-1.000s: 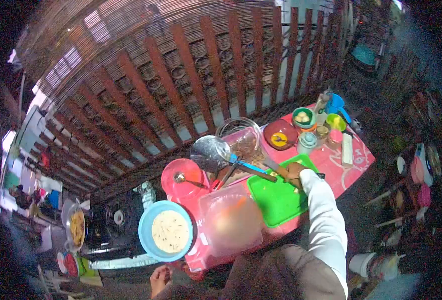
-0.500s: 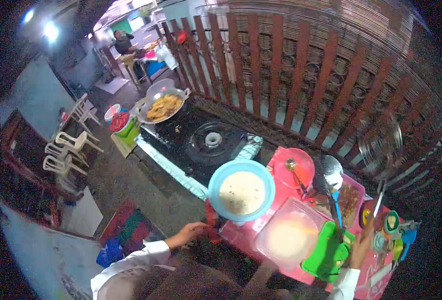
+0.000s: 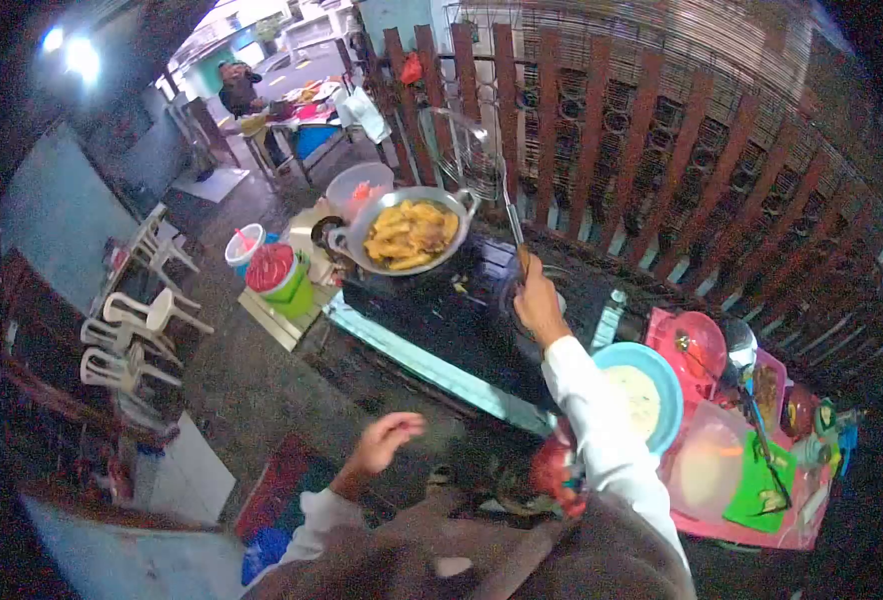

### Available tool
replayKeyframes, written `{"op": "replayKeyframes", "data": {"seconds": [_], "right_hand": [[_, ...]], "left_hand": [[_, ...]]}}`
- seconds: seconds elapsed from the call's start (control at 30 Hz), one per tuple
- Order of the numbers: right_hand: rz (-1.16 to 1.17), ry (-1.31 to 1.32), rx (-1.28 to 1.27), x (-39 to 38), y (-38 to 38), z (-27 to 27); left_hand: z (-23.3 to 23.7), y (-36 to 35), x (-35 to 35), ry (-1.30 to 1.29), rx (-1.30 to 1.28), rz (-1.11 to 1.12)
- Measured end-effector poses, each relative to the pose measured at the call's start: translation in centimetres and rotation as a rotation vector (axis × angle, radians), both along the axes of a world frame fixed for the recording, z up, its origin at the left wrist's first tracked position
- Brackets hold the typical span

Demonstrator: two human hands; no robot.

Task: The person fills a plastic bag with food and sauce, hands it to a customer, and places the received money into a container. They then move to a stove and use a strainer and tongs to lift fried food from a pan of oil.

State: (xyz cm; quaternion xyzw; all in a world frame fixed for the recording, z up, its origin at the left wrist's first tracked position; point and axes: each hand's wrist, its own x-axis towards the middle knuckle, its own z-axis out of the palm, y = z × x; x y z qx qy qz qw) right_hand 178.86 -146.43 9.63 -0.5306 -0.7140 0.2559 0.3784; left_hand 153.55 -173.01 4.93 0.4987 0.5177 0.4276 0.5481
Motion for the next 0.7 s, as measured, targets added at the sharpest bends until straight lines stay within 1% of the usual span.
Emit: {"op": "replayKeyframes", "data": {"seconds": [0.03,0.07,0.1,0.13,0.2,0.23,0.27,0.3,0.4,0.43,0.5,0.53,0.57,0.63,0.67,0.7], "right_hand": [[-0.042,-0.110,0.048,-2.3,2.2,-1.1],[-0.058,-0.118,0.048,-4.1,4.5,-2.8],[-0.068,-0.189,0.035,-5.4,6.9,-4.5],[-0.075,-0.259,0.020,-6.8,8.4,-5.0],[-0.097,-0.293,-0.009,-9.3,8.6,-3.5],[-0.107,-0.322,-0.037,-10.5,8.6,-2.9],[-0.063,-0.379,-0.075,-10.8,8.9,-2.5],[-0.069,-0.381,-0.077,-10.9,9.3,-2.2],[0.008,-0.445,-0.200,-9.9,10.3,-3.3],[0.005,-0.450,-0.204,-10.6,9.8,-2.6],[0.019,-0.409,-0.316,-11.7,7.7,0.5],[0.039,-0.409,-0.302,-11.4,8.5,-0.4],[0.034,-0.414,-0.306,-11.5,8.7,0.0],[0.005,-0.253,-0.690,-11.7,9.1,0.7],[0.115,-0.253,-0.649,-10.9,9.7,0.2],[0.114,-0.254,-0.646,-10.6,10.2,-0.4]], "left_hand": [[1.2,-0.3,-4.2,0.115,0.097,0.103],[3.8,-0.7,-7.9,0.274,0.083,0.209],[4.4,-1.0,-12.2,0.374,0.142,0.259],[4.3,-1.9,-16.4,0.474,0.201,0.312],[3.0,-4.1,-22.6,0.004,-0.046,0.565],[2.3,-5.3,-24.9,0.002,-0.049,0.558],[1.7,-6.4,-26.8,-0.015,-0.074,0.623],[0.9,-7.0,-28.4,-0.032,-0.099,0.687],[1.9,-7.9,-28.4,0.001,-0.041,0.696],[1.2,-8.2,-28.4,-0.003,-0.046,0.693],[-0.9,-8.8,-28.1,0.002,-0.173,0.667],[-1.8,-8.5,-27.3,-0.164,-0.108,0.654],[-2.3,-8.1,-26.8,-0.168,-0.113,0.649],[-2.4,-7.1,-25.9,-0.345,-0.195,0.608],[-1.2,-6.6,-25.2,-0.403,-0.219,0.581],[-1.0,-6.2,-24.7,-0.405,-0.216,0.580]]}}
